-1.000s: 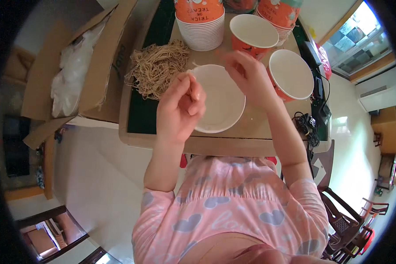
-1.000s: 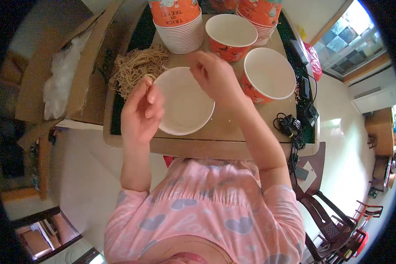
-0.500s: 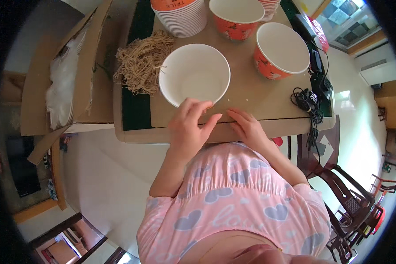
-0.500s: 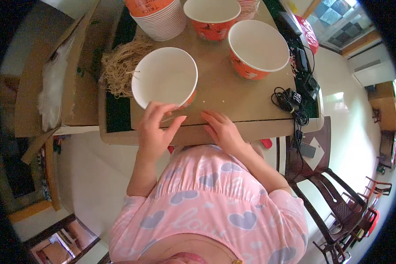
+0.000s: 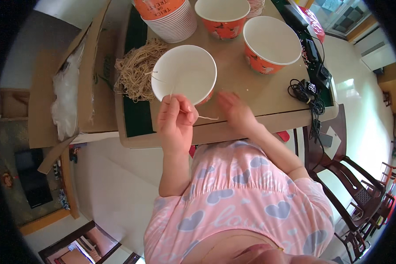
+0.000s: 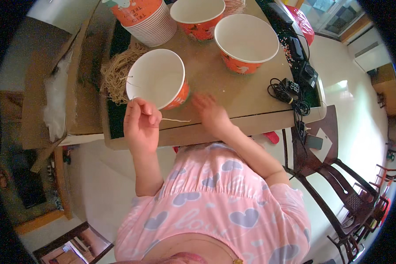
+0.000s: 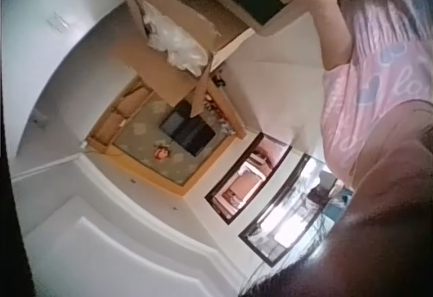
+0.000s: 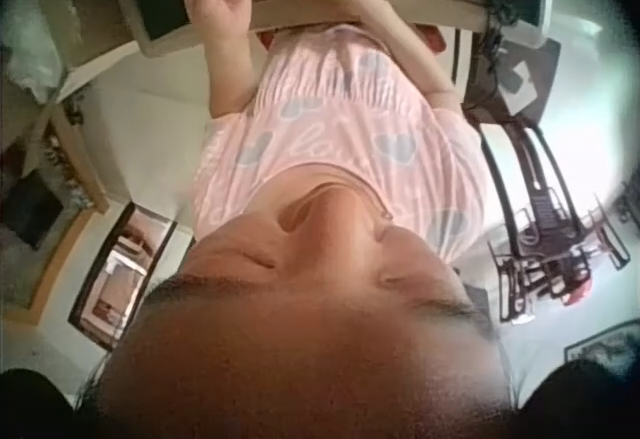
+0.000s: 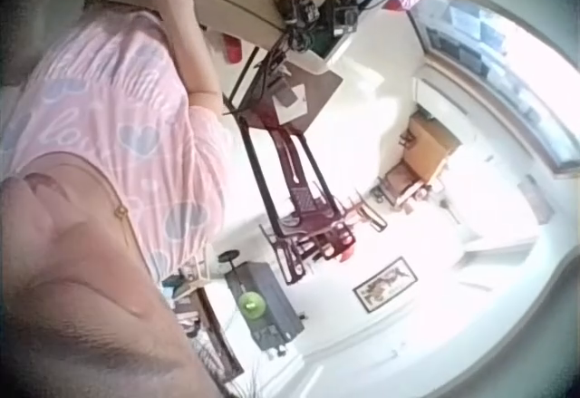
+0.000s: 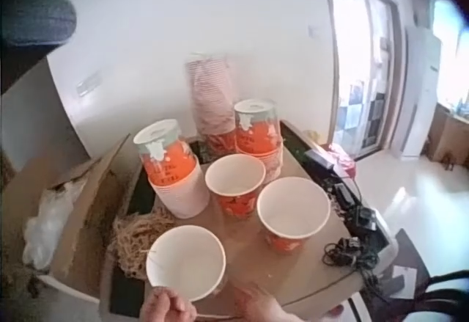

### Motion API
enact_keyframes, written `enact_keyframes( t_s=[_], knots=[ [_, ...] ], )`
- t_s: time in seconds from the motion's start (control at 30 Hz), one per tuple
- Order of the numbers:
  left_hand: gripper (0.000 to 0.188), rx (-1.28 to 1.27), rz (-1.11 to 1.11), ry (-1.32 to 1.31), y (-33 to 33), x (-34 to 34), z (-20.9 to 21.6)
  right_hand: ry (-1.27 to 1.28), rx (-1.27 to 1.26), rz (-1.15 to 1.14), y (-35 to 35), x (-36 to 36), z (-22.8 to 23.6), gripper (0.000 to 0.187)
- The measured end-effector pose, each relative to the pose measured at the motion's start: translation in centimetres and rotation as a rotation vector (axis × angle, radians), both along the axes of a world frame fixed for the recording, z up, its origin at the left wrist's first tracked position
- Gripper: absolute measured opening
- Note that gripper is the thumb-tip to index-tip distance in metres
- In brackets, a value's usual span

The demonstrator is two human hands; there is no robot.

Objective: Tying elastic strings through holes in paper buckets for assembly.

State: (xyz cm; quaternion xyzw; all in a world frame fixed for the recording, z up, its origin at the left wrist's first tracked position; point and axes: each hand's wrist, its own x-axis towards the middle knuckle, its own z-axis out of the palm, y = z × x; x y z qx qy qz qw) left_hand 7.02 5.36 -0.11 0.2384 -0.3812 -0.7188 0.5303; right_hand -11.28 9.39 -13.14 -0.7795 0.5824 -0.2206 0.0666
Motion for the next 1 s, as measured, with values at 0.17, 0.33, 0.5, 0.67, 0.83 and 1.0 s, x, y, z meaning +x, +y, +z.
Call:
enact_keyframes(
  t_s=[0.17, 0.33, 0.5, 0.67, 0.83, 1.0],
  knots=[
    [0.019, 0.016, 0.054, 0.143, 0.3, -0.6, -0.3, -1.026, 0.266, -0.13, 2.3, -0.2, 6.8, 0.041],
    [0.025, 0.017, -0.071, 0.08, 1.3, -3.0, -0.2, -1.23, 0.562, 0.129, 3.1, 1.7, 8.9, 0.026],
    [0.029, -0.121, 0.002, -0.108, 1.5, -1.6, -1.4, -1.632, 0.392, 0.031, 1.6, 1.2, 6.2, 0.018],
    [0.025, -0.146, -0.087, -0.336, 2.4, -0.3, -3.7, -2.074, 0.431, -0.061, 1.3, 0.2, 7.6, 0.023],
    [0.018, -0.116, -0.119, -0.826, 2.7, -0.1, -1.2, -2.313, 0.447, 0.269, 0.7, -2.0, 7.2, 0.018],
    [0.025, -0.625, 0.154, -1.281, 1.2, -0.6, 2.0, -1.285, 0.18, -0.15, -0.5, -1.1, 6.3, 0.027]
  ],
)
